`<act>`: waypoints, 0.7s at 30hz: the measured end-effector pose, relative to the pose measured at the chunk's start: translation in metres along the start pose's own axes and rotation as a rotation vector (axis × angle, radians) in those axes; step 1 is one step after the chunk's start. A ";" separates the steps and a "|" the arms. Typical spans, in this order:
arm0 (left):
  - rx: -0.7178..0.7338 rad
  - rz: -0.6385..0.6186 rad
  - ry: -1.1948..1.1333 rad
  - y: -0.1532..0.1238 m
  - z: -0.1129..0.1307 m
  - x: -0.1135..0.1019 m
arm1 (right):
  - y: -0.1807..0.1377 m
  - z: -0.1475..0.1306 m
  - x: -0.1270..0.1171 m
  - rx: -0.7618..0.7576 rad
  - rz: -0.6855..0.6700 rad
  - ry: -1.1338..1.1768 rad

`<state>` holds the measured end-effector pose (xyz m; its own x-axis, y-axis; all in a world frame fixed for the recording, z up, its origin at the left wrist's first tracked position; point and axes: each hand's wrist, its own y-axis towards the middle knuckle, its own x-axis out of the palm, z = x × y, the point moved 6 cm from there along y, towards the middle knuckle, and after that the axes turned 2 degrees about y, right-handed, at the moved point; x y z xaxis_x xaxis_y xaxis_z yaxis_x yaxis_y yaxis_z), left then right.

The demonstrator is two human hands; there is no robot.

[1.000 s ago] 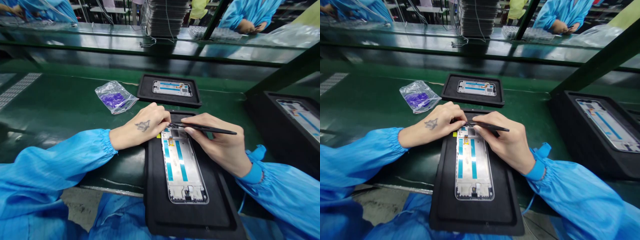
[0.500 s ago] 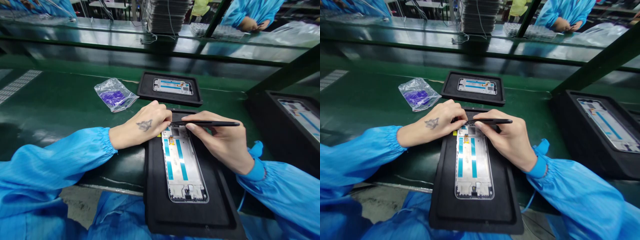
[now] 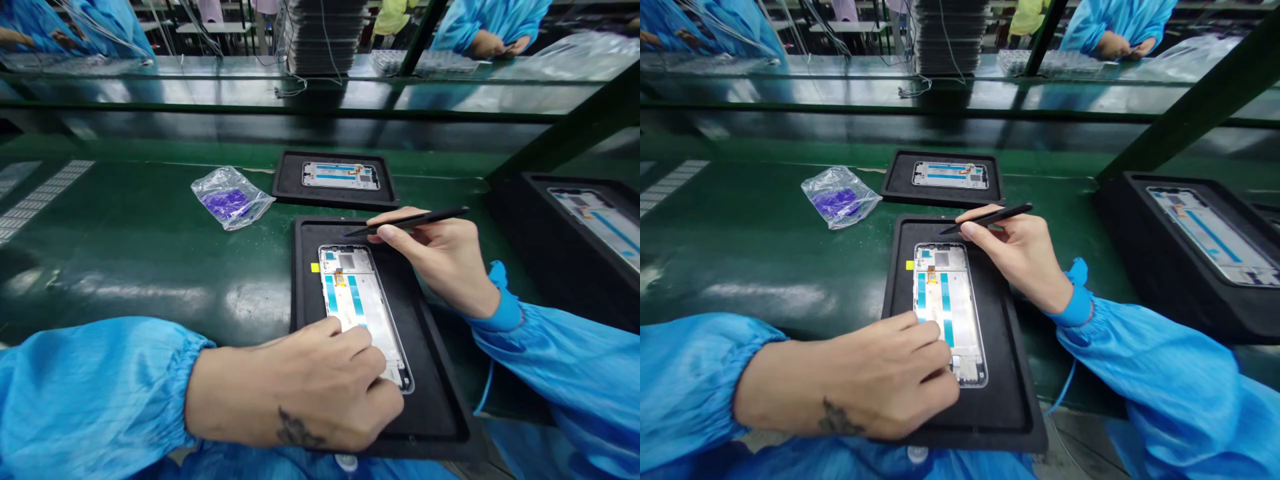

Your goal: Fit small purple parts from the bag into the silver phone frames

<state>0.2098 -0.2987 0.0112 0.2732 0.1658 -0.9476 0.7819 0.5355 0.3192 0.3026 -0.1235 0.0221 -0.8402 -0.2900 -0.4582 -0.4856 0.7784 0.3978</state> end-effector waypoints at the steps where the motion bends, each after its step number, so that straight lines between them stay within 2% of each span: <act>1: 0.023 -0.001 0.008 0.000 0.000 -0.001 | 0.000 0.000 0.001 0.009 -0.011 0.005; 5: 0.067 -0.006 0.011 -0.002 -0.003 -0.022 | -0.001 -0.007 0.001 -0.005 -0.043 0.002; 9: 0.024 -0.020 -0.003 -0.012 -0.008 -0.053 | -0.002 -0.018 0.002 -0.007 -0.061 -0.011; 11: -0.004 -0.056 0.003 -0.022 -0.012 -0.060 | -0.002 -0.019 0.004 0.025 -0.073 0.020; 14: -0.040 -0.101 -0.023 -0.043 -0.017 -0.053 | -0.004 -0.020 0.012 0.046 -0.126 0.041; 16: -0.051 -0.072 -0.053 -0.057 -0.020 -0.045 | -0.004 -0.020 0.016 0.035 -0.147 0.050; 21: -0.040 0.166 0.027 -0.078 -0.028 -0.041 | -0.003 -0.014 0.014 0.065 -0.094 0.114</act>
<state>0.1217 -0.3241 0.0241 0.3812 0.2766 -0.8821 0.7044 0.5311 0.4709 0.2884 -0.1377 0.0258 -0.8153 -0.4221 -0.3963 -0.5501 0.7782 0.3029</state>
